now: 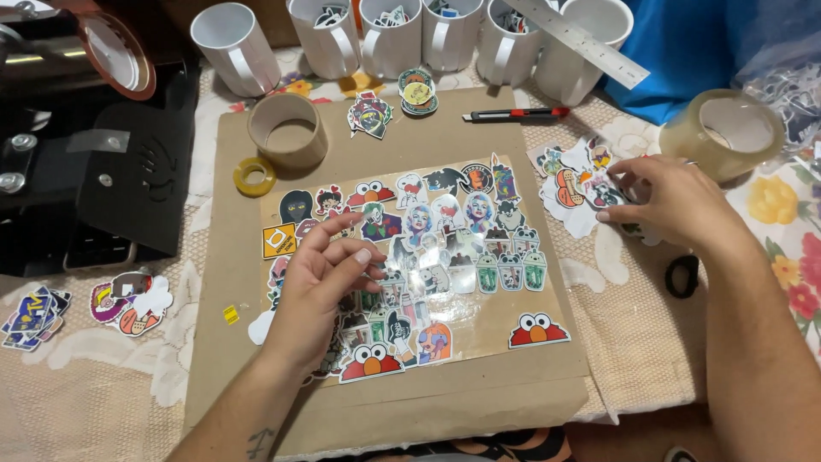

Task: Preparing a sticker layout by cutting stickers from a sheet, peeling them from their backing, and arranging them on a transparent film.

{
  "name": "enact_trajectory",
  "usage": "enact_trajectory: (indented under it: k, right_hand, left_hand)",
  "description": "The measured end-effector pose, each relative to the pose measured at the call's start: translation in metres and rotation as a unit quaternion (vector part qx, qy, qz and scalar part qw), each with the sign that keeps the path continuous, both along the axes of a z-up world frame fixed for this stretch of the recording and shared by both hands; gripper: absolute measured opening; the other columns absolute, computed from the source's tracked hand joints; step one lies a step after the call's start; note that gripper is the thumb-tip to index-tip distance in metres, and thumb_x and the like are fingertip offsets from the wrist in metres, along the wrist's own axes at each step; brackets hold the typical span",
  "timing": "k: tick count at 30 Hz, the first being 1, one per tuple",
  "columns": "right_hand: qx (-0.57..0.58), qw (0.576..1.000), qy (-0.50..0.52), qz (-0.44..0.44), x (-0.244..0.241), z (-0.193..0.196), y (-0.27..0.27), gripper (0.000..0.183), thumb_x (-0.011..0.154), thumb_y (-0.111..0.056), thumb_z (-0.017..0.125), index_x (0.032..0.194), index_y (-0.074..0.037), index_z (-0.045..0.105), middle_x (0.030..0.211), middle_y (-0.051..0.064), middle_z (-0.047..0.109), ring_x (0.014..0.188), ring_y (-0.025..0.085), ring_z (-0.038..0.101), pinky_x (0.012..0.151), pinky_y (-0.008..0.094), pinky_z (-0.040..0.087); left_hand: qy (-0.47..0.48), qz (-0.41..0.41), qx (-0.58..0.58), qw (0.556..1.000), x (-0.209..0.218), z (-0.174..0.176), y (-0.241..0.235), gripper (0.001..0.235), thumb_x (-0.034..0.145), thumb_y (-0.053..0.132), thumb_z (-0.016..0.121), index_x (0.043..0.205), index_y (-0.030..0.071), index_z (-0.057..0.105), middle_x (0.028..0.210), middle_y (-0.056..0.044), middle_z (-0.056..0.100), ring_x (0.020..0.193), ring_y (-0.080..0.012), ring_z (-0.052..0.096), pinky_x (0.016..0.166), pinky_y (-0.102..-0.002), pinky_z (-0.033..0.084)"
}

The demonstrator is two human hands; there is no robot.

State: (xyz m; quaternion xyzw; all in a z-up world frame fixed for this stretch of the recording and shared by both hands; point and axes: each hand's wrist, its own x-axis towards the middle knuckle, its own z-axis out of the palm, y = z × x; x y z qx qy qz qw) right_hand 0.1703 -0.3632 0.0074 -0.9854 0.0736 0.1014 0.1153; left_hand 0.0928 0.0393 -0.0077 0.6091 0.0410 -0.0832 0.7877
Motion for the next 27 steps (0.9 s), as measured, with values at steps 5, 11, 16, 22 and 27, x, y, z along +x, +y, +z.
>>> enact_trajectory:
  k: [5,11,16,22,27]
  right_hand:
    - [0.082,0.992,-0.089,-0.048,0.005,-0.009,-0.011,0.028,0.09,-0.019,0.08,0.116,-0.009,0.075,0.095,0.011,0.076,0.087,0.022,0.066,0.078,0.039,0.051]
    - [0.116,0.987,-0.054,-0.092,-0.005,0.005,-0.009,0.054,0.075,-0.028,0.087,0.123,-0.008,0.072,0.117,0.01,0.074,0.108,0.022,0.067,0.099,0.038,0.049]
    - [0.122,0.986,-0.049,-0.1,0.003,-0.019,-0.025,0.026,0.083,-0.024,0.087,0.099,-0.007,0.076,0.091,0.008,0.072,0.083,0.019,0.061,0.074,0.035,0.045]
    - [0.36,0.899,-0.153,-0.199,-0.008,-0.013,-0.021,0.007,0.103,-0.006,0.067,0.109,-0.008,0.066,0.09,0.009,0.07,0.072,0.015,0.067,0.058,0.027,0.055]
    - [0.392,0.865,-0.276,-0.146,-0.001,-0.037,-0.039,0.013,0.106,-0.009,0.071,0.118,-0.01,0.064,0.089,0.001,0.07,0.069,0.008,0.065,0.06,0.02,0.057]
  left_hand:
    - [-0.005,0.002,0.001,1.0,0.001,-0.004,0.002,0.05,0.089,0.012,0.063,0.137,0.005,0.051,0.096,-0.012,0.073,0.078,-0.0199,0.065,0.069,-0.034,0.06]
    - [-0.002,0.005,0.008,1.0,-0.001,-0.001,0.001,0.05,0.089,0.012,0.062,0.137,0.005,0.049,0.094,-0.013,0.072,0.077,-0.0204,0.065,0.069,-0.034,0.06]
    - [-0.015,0.004,0.006,1.0,-0.006,0.002,0.0,0.048,0.09,0.01,0.063,0.136,0.005,0.051,0.09,-0.013,0.071,0.075,-0.0201,0.065,0.068,-0.032,0.057]
    - [-0.043,0.008,0.024,0.999,-0.013,0.006,-0.002,0.046,0.091,0.009,0.062,0.135,0.005,0.051,0.091,-0.012,0.07,0.076,-0.0192,0.064,0.07,-0.032,0.057]
    - [-0.04,0.003,0.026,0.999,-0.013,0.007,-0.004,0.046,0.091,0.01,0.062,0.135,0.004,0.052,0.09,-0.013,0.07,0.079,-0.0192,0.066,0.069,-0.033,0.059]
